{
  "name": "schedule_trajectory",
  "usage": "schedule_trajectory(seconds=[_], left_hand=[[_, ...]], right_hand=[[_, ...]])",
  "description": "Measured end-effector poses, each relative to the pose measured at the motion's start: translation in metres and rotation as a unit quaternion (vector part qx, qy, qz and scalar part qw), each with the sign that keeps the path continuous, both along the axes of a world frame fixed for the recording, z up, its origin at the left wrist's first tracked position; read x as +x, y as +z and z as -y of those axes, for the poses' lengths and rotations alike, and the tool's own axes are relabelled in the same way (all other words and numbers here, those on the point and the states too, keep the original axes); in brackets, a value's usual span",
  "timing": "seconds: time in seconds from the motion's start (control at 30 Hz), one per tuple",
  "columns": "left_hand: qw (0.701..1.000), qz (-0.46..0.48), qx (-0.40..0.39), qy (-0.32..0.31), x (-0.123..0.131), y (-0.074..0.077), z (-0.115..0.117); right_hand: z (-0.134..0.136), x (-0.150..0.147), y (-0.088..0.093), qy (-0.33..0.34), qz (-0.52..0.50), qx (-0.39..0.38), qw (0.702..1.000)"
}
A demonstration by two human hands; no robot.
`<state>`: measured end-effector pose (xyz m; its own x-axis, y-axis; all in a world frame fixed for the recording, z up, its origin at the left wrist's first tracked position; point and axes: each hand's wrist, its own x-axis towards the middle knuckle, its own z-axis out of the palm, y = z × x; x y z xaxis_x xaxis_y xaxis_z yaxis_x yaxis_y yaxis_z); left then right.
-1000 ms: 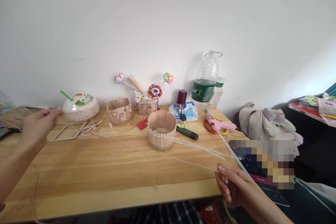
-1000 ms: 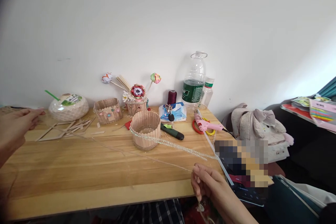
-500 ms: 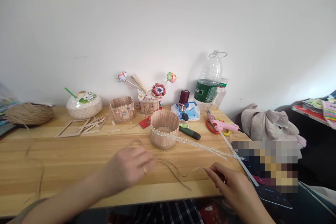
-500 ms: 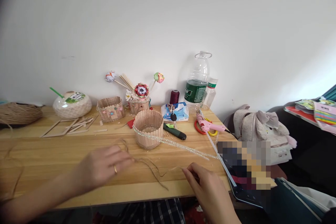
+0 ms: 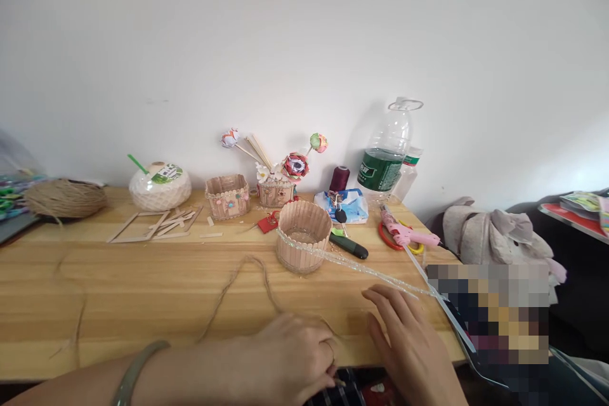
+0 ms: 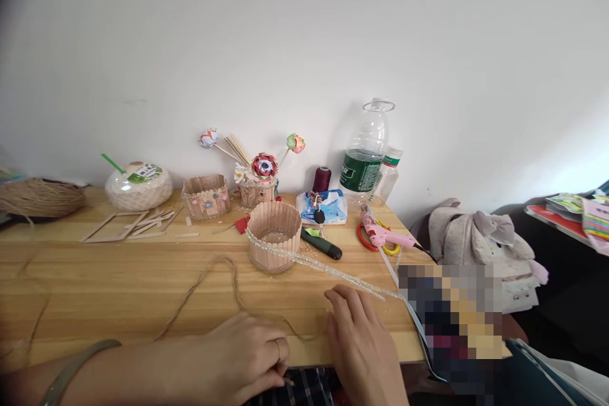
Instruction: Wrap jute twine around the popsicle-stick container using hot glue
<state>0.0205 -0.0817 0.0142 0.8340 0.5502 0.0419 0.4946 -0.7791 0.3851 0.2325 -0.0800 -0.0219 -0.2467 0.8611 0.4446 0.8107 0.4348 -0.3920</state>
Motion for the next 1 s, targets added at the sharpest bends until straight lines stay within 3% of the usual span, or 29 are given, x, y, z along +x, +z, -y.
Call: schedule_trajectory(seconds=[0.07, 0.17, 0.3, 0.37, 0.47, 0.53, 0.6, 0.67, 0.73, 0.83, 0.9, 1.0], left_hand=[[0.988, 0.114, -0.093, 0.046, -0.001, 0.009, 0.003], [0.938, 0.278, -0.177, 0.111, -0.004, 0.021, 0.004], [0.920, 0.342, -0.124, 0.149, -0.011, 0.024, -0.002], [0.910, 0.345, -0.139, 0.182, -0.016, 0.022, -0.007], [0.865, 0.380, -0.210, 0.252, -0.032, 0.022, -0.022], [0.847, 0.409, -0.170, 0.295, -0.048, 0.028, -0.041], [0.877, 0.381, -0.066, 0.284, -0.067, 0.035, -0.064], [0.938, 0.269, -0.003, 0.217, -0.084, 0.041, -0.087], [0.979, 0.136, 0.039, 0.145, -0.093, 0.042, -0.105], [0.991, 0.038, 0.095, 0.090, -0.091, 0.041, -0.113], [0.990, 0.049, 0.105, 0.074, -0.082, 0.041, -0.108], [0.991, 0.107, 0.048, 0.068, -0.066, 0.046, -0.092]], right_hand=[[0.008, -0.014, 0.002, 0.060, -0.124, -0.071, 0.988], [0.019, -0.038, 0.009, 0.119, -0.322, -0.263, 0.901], [0.017, -0.060, 0.024, 0.160, -0.434, -0.401, 0.791], [0.011, -0.063, 0.029, 0.154, -0.437, -0.441, 0.769], [0.003, -0.058, 0.030, 0.129, -0.363, -0.392, 0.835], [0.000, -0.052, 0.027, 0.122, -0.324, -0.355, 0.868], [-0.003, -0.048, 0.025, 0.115, -0.313, -0.356, 0.873], [-0.006, -0.046, 0.024, 0.116, -0.307, -0.359, 0.874], [-0.010, -0.047, 0.025, 0.126, -0.290, -0.354, 0.880], [-0.014, -0.048, 0.030, 0.120, -0.269, -0.328, 0.898], [-0.016, -0.047, 0.036, 0.105, -0.260, -0.290, 0.915], [-0.019, -0.046, 0.047, 0.093, -0.235, -0.192, 0.948]])
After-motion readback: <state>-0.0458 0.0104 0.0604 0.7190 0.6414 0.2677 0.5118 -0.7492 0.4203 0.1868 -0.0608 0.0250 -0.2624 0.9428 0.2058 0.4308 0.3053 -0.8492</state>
